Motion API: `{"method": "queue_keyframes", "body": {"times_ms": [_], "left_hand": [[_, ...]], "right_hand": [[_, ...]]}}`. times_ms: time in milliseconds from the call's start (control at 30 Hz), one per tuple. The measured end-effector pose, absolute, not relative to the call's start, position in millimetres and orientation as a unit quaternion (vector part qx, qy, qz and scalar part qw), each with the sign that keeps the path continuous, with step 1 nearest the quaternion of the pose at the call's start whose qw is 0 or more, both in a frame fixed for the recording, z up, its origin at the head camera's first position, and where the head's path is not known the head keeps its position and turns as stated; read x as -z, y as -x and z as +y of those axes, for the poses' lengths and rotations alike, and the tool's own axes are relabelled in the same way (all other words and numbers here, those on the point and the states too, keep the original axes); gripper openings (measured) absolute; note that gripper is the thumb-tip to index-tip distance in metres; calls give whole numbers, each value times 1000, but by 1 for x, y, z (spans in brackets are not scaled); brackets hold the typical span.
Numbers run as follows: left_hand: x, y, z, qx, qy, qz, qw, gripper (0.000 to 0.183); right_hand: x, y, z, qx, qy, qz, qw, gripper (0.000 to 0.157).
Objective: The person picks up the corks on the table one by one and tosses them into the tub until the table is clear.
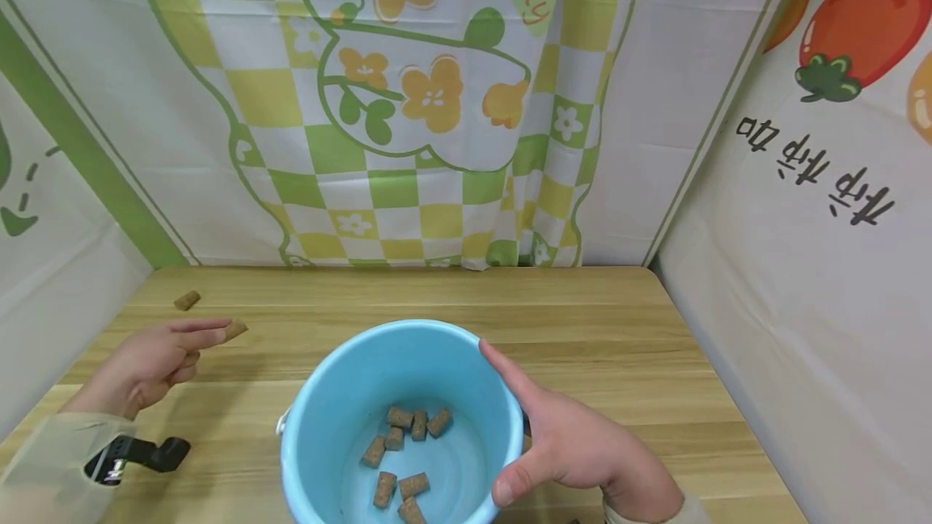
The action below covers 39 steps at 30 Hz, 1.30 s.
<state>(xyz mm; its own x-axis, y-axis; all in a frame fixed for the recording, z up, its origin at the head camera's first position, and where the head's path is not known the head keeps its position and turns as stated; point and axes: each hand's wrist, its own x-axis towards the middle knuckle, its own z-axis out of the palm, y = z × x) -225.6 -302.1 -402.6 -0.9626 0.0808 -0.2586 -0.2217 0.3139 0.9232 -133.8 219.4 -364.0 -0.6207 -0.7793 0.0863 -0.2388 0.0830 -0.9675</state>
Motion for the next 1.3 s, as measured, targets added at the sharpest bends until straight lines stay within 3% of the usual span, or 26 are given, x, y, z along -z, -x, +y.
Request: {"method": "queue_keyframes", "body": {"times_ms": [567, 1300], "left_hand": [[338, 205, -233, -587, -38, 801, 116, 52], [285, 178, -170, -528, -121, 833, 116, 37]], "right_hand": [[365, 134, 219, 580, 365, 686, 246, 120], [365, 133, 219, 576, 367, 691, 238, 120]]}}
